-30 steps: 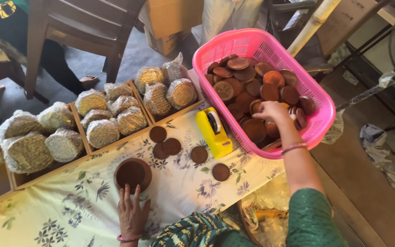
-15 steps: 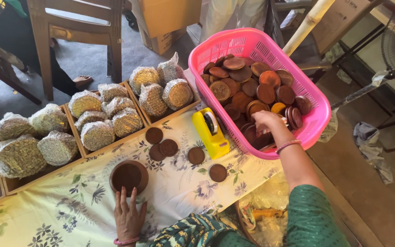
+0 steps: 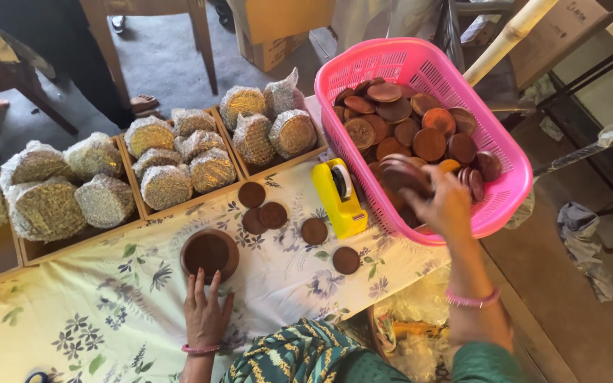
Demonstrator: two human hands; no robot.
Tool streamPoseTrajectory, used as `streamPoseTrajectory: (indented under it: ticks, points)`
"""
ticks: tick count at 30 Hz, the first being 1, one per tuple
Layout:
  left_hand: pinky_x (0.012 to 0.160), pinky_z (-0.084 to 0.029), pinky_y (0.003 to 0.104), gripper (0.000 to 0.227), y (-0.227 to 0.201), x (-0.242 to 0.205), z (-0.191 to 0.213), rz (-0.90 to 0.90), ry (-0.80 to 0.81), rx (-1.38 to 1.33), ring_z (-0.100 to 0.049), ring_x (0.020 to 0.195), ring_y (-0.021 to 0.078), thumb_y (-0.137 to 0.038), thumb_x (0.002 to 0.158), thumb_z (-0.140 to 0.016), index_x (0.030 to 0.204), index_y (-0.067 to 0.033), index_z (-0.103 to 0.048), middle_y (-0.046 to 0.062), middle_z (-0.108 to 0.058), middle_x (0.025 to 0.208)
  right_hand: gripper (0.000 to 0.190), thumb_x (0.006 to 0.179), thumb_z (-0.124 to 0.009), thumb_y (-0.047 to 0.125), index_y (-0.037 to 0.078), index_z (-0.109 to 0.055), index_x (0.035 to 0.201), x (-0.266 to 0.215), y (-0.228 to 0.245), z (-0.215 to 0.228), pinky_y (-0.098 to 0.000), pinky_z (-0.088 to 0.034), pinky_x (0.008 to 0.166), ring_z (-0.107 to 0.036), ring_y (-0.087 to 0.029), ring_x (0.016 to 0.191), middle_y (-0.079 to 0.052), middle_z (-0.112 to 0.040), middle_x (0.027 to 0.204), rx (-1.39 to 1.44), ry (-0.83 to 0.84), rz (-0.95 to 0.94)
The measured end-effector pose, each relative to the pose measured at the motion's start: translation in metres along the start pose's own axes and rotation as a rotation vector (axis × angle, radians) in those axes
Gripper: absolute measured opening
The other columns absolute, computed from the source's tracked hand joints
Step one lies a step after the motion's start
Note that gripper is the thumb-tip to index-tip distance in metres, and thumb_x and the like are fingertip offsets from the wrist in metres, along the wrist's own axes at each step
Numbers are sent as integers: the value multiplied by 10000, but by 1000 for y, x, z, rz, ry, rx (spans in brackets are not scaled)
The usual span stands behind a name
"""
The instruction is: The person wipes multiple round copper-colored lids with a cloth, one at a time, then places them on the table. The person retrieves bubble wrap from a basket and begins wrapping a stack of the cleaned lids.
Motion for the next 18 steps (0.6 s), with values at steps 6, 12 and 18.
streamPoseTrajectory:
  ticks: [6, 12, 18]
  points:
    - [1135, -419, 502, 717, -2, -1, 0, -1, -18, 3, -362, 1477, 385, -286, 799, -767, 1455, -173, -500, 172, -405, 1555, 525, 770, -836, 376, 202, -644, 1227, -62, 68, -97, -437, -549, 838, -717, -316, 948, -117, -729, 1047, 128, 608, -52]
    - [1128, -421, 490, 739, 0, -4, -1, -5, -30, 22, -375, 1471, 386, -282, 777, -782, 1451, -176, -499, 168, -414, 1548, 507, 802, -834, 318, 120, -606, 1210, -81, 44, -172, -467, -533, 858, -674, -362, 1019, -160, -715, 1055, 30, 600, 71]
    - [1136, -421, 486, 733, -1, -1, 0, -7, -37, 18, -383, 1470, 389, -286, 782, -783, 1449, -172, -498, 171, -431, 1536, 151, 955, -710, 140, 117, -724, 1104, 18, -13, -73, -460, -551, 832, -687, -341, 947, -119, -691, 1000, -52, -147, 106]
Point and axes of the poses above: each hand's wrist, its own x-axis towards the middle knuckle, its own z-axis out of the back of the hand, y = z × x, the point moved 1 cm from there along x, towards the middle knuckle
